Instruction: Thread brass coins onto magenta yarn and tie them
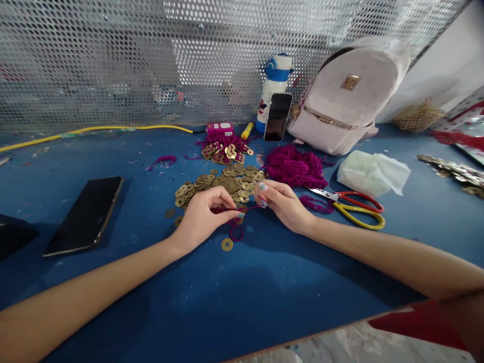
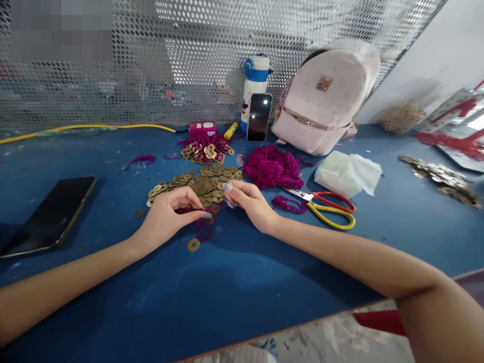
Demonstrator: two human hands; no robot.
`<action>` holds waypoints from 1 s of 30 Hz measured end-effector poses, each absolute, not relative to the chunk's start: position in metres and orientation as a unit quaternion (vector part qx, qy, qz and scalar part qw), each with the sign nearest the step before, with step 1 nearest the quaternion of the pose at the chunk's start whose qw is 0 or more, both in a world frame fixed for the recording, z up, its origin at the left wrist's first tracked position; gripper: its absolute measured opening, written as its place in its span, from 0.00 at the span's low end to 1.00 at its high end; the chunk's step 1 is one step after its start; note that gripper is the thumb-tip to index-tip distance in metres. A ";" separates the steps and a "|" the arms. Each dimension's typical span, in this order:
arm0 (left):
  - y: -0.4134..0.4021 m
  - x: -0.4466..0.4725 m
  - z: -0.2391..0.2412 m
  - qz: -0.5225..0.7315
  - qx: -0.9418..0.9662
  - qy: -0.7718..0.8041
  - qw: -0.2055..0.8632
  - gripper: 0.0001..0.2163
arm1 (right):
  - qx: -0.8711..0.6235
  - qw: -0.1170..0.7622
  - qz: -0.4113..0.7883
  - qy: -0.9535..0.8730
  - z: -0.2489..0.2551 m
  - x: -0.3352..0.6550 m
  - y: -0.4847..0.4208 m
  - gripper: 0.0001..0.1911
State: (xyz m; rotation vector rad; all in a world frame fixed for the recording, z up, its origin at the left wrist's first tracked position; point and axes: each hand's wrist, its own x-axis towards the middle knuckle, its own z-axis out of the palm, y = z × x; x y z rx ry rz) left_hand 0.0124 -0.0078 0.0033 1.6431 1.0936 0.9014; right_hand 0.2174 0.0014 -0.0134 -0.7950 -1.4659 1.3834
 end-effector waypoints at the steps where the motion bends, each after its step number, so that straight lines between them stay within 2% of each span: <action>1: -0.008 0.012 0.003 0.366 0.672 0.443 0.467 0.09 | -0.327 0.468 0.561 -0.600 -0.014 0.218 0.002 0.23; 8: -0.009 0.012 0.005 0.362 0.684 0.434 0.461 0.09 | -0.326 0.428 0.529 -0.656 -0.013 0.217 0.002 0.24; 14: -0.012 0.013 0.006 0.356 0.696 0.430 0.452 0.08 | -0.289 0.465 0.641 -0.538 0.006 0.217 -0.001 0.22; 21: -0.013 0.012 0.004 0.353 0.710 0.407 0.454 0.04 | -0.274 0.459 0.635 -0.557 0.009 0.218 -0.005 0.21; 24: -0.013 0.013 0.006 0.351 0.710 0.400 0.461 0.05 | -0.321 0.489 0.574 -0.573 -0.003 0.224 0.008 0.19; 28: -0.012 0.013 0.006 0.368 0.720 0.398 0.433 0.04 | -0.386 0.546 0.382 -0.638 -0.016 0.234 0.029 0.12; 30: -0.011 0.012 0.005 0.381 0.724 0.399 0.413 0.04 | -0.393 0.579 0.285 -0.655 -0.017 0.237 0.033 0.13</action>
